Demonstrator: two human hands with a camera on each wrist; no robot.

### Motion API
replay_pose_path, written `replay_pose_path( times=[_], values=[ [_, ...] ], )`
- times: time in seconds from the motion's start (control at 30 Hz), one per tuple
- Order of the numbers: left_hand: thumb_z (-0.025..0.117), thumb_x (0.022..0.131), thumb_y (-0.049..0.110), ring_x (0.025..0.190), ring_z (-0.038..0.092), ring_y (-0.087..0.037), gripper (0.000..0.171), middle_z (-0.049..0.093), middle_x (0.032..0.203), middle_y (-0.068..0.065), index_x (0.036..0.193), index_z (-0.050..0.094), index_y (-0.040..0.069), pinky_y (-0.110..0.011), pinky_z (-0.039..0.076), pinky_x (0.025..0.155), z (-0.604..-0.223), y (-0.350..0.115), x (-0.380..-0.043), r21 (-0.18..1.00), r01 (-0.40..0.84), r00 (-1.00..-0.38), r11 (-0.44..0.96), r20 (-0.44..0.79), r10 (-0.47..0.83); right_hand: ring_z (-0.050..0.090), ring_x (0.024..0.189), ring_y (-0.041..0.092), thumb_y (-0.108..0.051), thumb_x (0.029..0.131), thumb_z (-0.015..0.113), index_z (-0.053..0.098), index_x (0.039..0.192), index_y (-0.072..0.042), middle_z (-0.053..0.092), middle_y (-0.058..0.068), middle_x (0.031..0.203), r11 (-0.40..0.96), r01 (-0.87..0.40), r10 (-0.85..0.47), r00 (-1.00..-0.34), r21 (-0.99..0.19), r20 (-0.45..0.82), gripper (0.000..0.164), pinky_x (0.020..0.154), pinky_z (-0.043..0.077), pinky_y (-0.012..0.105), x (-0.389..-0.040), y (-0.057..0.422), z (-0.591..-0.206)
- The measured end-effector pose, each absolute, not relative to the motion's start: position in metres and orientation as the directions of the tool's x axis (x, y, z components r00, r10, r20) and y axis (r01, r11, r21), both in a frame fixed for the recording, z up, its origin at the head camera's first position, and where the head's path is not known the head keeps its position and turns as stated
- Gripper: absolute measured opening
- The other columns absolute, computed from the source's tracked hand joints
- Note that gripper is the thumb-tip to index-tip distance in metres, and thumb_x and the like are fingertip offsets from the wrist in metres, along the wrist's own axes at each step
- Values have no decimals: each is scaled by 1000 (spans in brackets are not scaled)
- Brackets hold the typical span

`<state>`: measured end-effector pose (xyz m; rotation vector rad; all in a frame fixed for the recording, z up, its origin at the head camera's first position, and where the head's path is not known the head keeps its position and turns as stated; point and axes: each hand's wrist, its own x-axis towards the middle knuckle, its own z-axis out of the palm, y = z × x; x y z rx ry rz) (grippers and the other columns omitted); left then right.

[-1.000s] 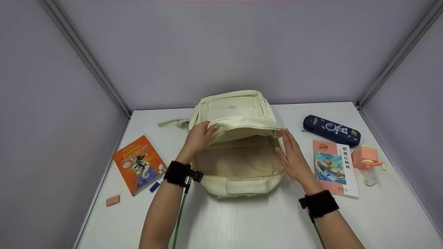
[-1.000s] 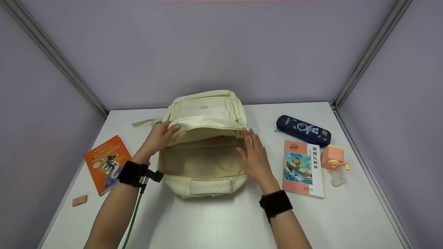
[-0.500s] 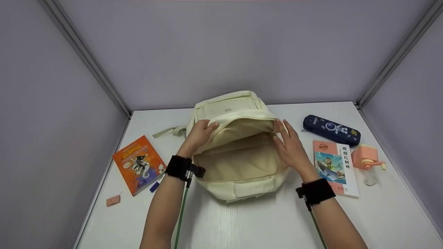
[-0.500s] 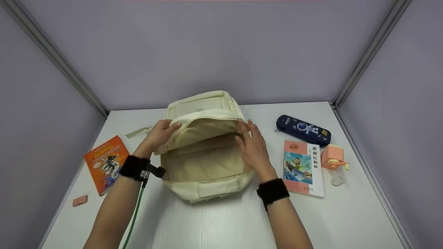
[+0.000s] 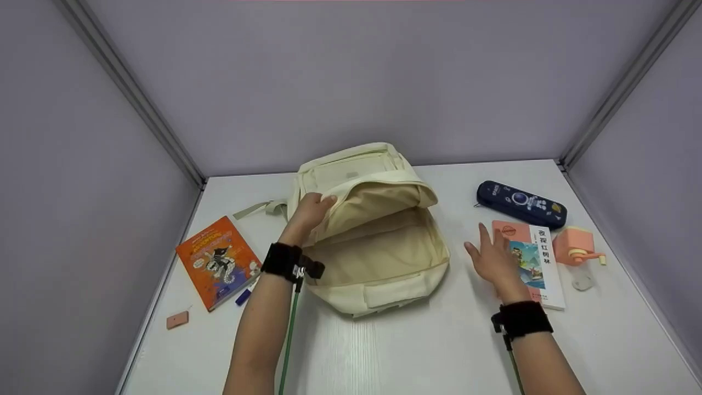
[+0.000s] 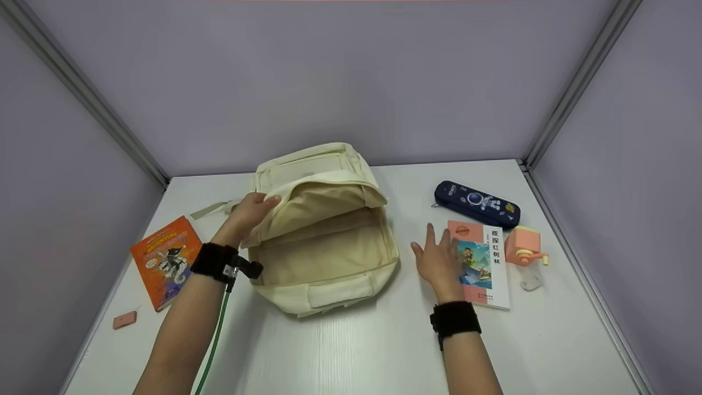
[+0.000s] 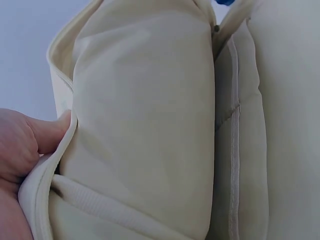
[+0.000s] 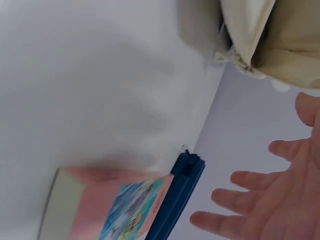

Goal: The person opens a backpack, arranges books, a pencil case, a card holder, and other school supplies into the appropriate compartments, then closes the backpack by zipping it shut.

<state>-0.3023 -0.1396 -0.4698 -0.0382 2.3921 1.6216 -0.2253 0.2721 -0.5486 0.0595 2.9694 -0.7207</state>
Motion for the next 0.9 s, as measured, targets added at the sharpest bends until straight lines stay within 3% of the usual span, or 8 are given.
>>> replay_pose_path(
  times=[0.07,0.17,0.23,0.3,0.57,0.67,0.8,0.9],
  values=[
    [49,104,30,124,44,-29,50,46,138,-20,134,48,-9,-43,35,105,-471,-140,-303,908,-163,-967,387,-224,120,5,133,66,-48,103,40,11,153,6,5,45,148,907,190,113,-969,-376,-219,79,97,12,80,-219,283,-552],
    [50,104,30,94,53,-23,35,55,100,-14,101,57,-5,-36,43,84,-473,-140,-304,909,-148,-971,390,-207,115,-1,128,72,-52,100,43,9,149,15,0,51,144,902,349,237,-893,-255,-383,90,95,7,82,-210,297,-557],
    [52,103,29,69,42,-18,36,41,75,-4,77,47,4,-32,37,65,-474,-140,-303,915,-139,-975,378,-194,113,-1,125,75,-53,99,45,7,147,18,-2,53,142,889,414,289,-838,-194,-463,93,94,7,83,-206,302,-559],
    [52,103,28,59,30,-14,41,27,67,2,69,36,11,-30,28,58,-474,-139,-303,922,-124,-978,366,-176,111,0,125,75,-52,99,45,6,147,18,-3,52,142,880,444,309,-805,-170,-507,93,93,9,84,-205,305,-561],
    [53,103,28,61,32,-15,41,29,68,0,70,38,8,-32,31,59,-478,-137,-302,918,-102,-981,384,-157,116,8,124,74,-37,101,50,9,145,20,2,53,141,898,405,271,-819,-174,-506,84,82,16,87,-202,301,-561],
    [51,103,31,92,54,-20,37,57,98,-9,99,56,-6,-34,44,81,-478,-136,-300,913,-144,-973,382,-201,114,9,125,74,-36,101,50,10,146,19,5,52,140,914,367,243,-835,-171,-494,81,82,18,87,-201,294,-563],
    [50,104,33,86,50,-23,40,54,95,-12,101,53,-7,-36,42,80,-477,-136,-300,918,-188,-965,350,-239,109,10,125,73,-35,101,50,14,147,17,7,51,141,933,309,192,-861,-184,-472,78,82,18,87,-202,280,-565],
    [51,104,32,67,31,-20,36,27,75,-4,81,40,6,-35,30,64,-478,-136,-301,923,-165,-971,348,-214,106,11,127,71,-34,100,51,18,147,15,8,49,143,944,267,157,-880,-195,-448,76,83,19,87,-203,269,-567]
  ],
)
